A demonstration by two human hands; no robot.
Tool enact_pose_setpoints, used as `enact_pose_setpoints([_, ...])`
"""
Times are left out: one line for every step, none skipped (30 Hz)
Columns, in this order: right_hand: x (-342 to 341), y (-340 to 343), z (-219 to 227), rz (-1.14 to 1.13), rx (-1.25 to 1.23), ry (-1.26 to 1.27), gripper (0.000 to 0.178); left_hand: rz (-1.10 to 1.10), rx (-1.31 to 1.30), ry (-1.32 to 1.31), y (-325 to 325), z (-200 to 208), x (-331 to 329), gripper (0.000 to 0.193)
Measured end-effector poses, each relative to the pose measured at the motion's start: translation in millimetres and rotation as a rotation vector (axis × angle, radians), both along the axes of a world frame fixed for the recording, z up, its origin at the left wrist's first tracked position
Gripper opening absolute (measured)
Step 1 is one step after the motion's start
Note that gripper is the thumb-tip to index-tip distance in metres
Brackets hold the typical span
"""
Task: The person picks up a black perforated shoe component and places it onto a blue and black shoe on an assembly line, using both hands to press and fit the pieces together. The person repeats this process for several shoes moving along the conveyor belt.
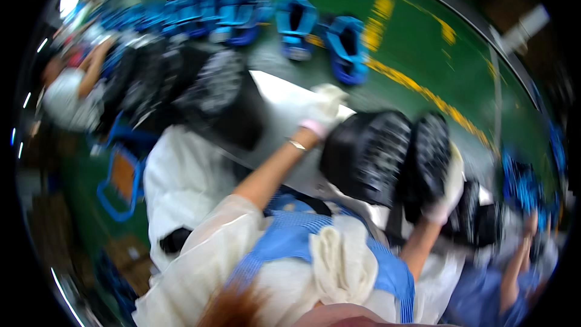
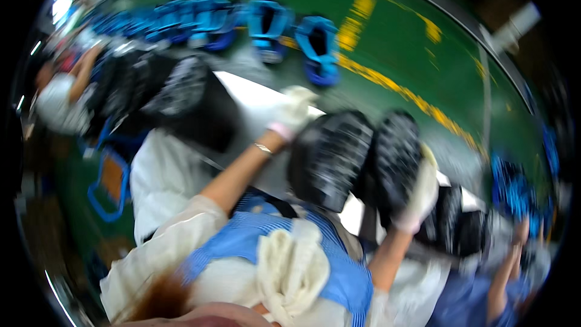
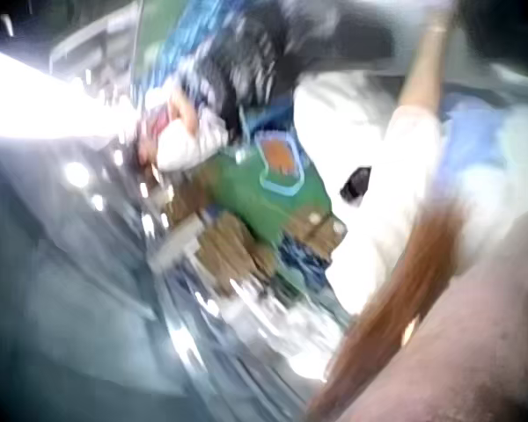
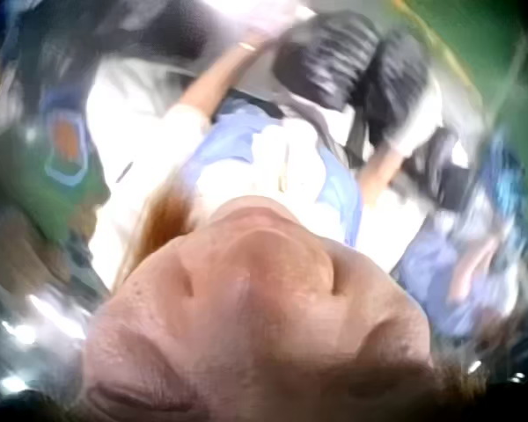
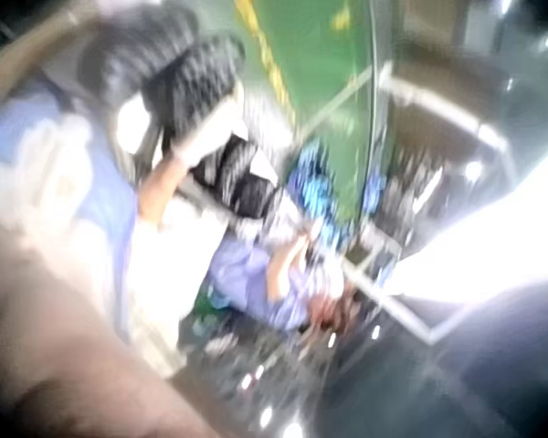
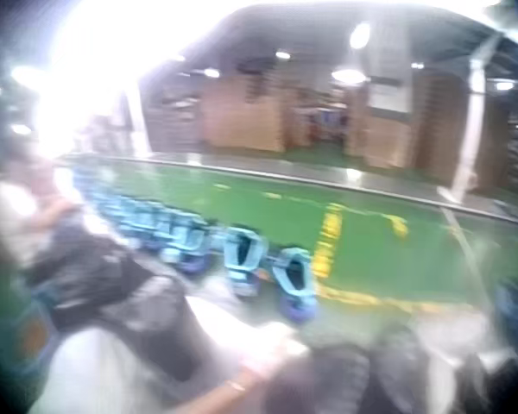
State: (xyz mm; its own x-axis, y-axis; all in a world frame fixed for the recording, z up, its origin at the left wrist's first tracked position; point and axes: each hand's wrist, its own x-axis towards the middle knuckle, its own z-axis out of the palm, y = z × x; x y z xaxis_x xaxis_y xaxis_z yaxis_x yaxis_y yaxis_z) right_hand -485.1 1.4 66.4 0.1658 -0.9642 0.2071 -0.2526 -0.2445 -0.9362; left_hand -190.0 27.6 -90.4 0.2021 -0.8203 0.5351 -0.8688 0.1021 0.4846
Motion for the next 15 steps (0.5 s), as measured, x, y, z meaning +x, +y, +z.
enact_pose_setpoints([3.4, 4.7, -2.0, 0.073, -0.005, -0.042, 0.035, 0.031, 0.092, 0.039, -4.3, 6.3, -3.6, 0.026])
enact_pose_setpoints([7.7, 9.0, -6.3, 0.149, 0.001, -0.078, 0.041, 0.018, -0.041, -0.074, 5.2, 8.5, 0.9, 0.019])
enact_pose_setpoints([7.5, 14.3, -11.5, 0.176, -0.018, -0.085, 0.044, 0.024, -0.012, 0.0, 7.6, 15.7, 0.1, 0.018])
enact_pose_setpoints([1.9, 15.7, -13.7, 0.193, -0.038, -0.076, 0.048, 0.022, 0.011, 0.093, 9.7, 22.5, -5.8, 0.016])
enact_pose_setpoints([-1.1, 14.8, -18.6, 0.187, 0.043, -0.135, 0.048, 0.045, 0.0, 0.115, 16.1, 28.3, -6.0, 0.015])
enact_pose_setpoints([-5.2, 14.3, -22.5, 0.162, 0.123, -0.186, 0.048, 0.047, -0.014, 0.141, 18.2, 33.1, -8.1, 0.015])
enact_pose_setpoints([-5.5, 15.3, -22.7, 0.136, 0.167, -0.242, 0.047, 0.048, -0.018, 0.15, 18.9, 32.4, -8.9, 0.015])
enact_pose_setpoints([-6.8, 15.7, -25.4, 0.162, 0.211, -0.321, 0.047, 0.048, -0.013, 0.148, 19.5, 30.7, -8.5, 0.015])
enact_pose_setpoints([-7.2, 15.9, -23.2, 0.18, 0.07, -0.148, 0.047, 0.058, -0.022, 0.147, 17.6, 29.8, -9.3, 0.015])
enact_pose_setpoints([-7.5, 18.1, -21.7, 0.192, -0.073, 0.023, 0.046, 0.063, -0.03, 0.145, 16.3, 29.3, -10.1, 0.015])
enact_pose_setpoints([-9.5, 20.4, -25.8, 0.203, 0.136, -0.227, 0.045, 0.062, -0.035, 0.148, 15.6, 27.3, -10.6, 0.015])
enact_pose_setpoints([-13.1, 22.0, -32.5, 0.209, 0.337, -0.477, 0.044, 0.055, -0.047, 0.149, 12.5, 26.9, -10.9, 0.014])
enact_pose_setpoints([-12.8, 24.3, -35.8, 0.216, 0.379, -0.543, 0.042, 0.061, -0.066, 0.156, 11.1, 26.7, -13.6, 0.014])
enact_pose_setpoints([-14.4, 30.0, -38.3, 0.188, 0.48, -0.655, 0.042, 0.061, -0.065, 0.138, 9.0, 26.9, -12.9, 0.014])
enact_pose_setpoints([-14.2, 35.2, -41.5, 0.153, 0.576, -0.774, 0.042, 0.06, -0.064, 0.12, 7.4, 27.0, -11.6, 0.014])
